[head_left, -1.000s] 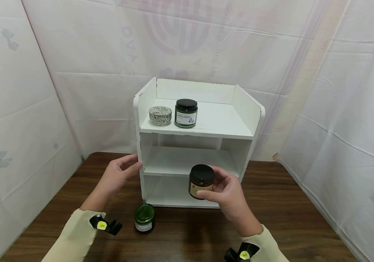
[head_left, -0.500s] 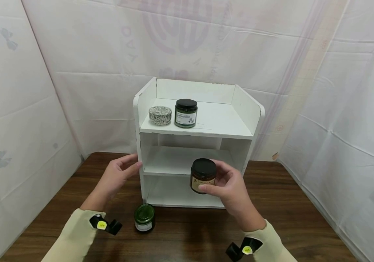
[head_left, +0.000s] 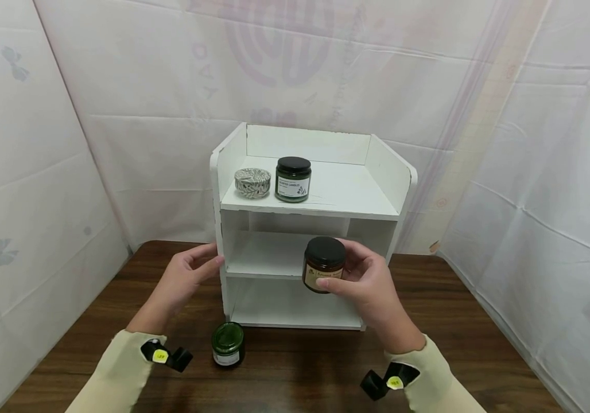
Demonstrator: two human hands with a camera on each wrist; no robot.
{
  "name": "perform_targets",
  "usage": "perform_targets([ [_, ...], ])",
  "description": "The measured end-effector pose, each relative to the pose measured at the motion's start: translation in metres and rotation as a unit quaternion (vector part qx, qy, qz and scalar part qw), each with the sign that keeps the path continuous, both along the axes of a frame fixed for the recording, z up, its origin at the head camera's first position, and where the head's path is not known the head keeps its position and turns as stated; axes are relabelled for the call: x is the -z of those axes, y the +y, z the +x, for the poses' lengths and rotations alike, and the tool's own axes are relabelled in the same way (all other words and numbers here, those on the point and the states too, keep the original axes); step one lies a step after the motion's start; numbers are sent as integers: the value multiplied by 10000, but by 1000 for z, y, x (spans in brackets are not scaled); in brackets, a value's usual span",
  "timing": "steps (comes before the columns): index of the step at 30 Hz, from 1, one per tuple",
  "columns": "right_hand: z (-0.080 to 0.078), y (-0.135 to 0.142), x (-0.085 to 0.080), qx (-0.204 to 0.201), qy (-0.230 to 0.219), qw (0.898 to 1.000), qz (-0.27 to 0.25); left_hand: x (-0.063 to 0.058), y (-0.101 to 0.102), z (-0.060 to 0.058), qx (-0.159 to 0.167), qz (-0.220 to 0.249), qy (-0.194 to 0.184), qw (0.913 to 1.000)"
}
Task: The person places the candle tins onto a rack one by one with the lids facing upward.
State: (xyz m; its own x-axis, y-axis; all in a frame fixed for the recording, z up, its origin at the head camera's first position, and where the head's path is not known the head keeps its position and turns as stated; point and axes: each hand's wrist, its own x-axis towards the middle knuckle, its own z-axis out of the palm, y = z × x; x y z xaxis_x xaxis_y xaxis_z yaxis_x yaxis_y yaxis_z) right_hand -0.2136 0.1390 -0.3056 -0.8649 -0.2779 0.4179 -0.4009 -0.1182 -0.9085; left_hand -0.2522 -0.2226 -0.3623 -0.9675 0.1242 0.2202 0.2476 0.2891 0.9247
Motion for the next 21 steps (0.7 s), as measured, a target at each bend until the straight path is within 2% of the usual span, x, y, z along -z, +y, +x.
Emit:
perform_targets([
  [9, -3, 1, -14, 34, 135, 9999, 8, 1, 1, -2, -45, -49, -4, 10000],
  [21, -5, 1, -34, 70, 276, 9996, -22, -2, 2, 1, -51, 26, -33, 10000],
])
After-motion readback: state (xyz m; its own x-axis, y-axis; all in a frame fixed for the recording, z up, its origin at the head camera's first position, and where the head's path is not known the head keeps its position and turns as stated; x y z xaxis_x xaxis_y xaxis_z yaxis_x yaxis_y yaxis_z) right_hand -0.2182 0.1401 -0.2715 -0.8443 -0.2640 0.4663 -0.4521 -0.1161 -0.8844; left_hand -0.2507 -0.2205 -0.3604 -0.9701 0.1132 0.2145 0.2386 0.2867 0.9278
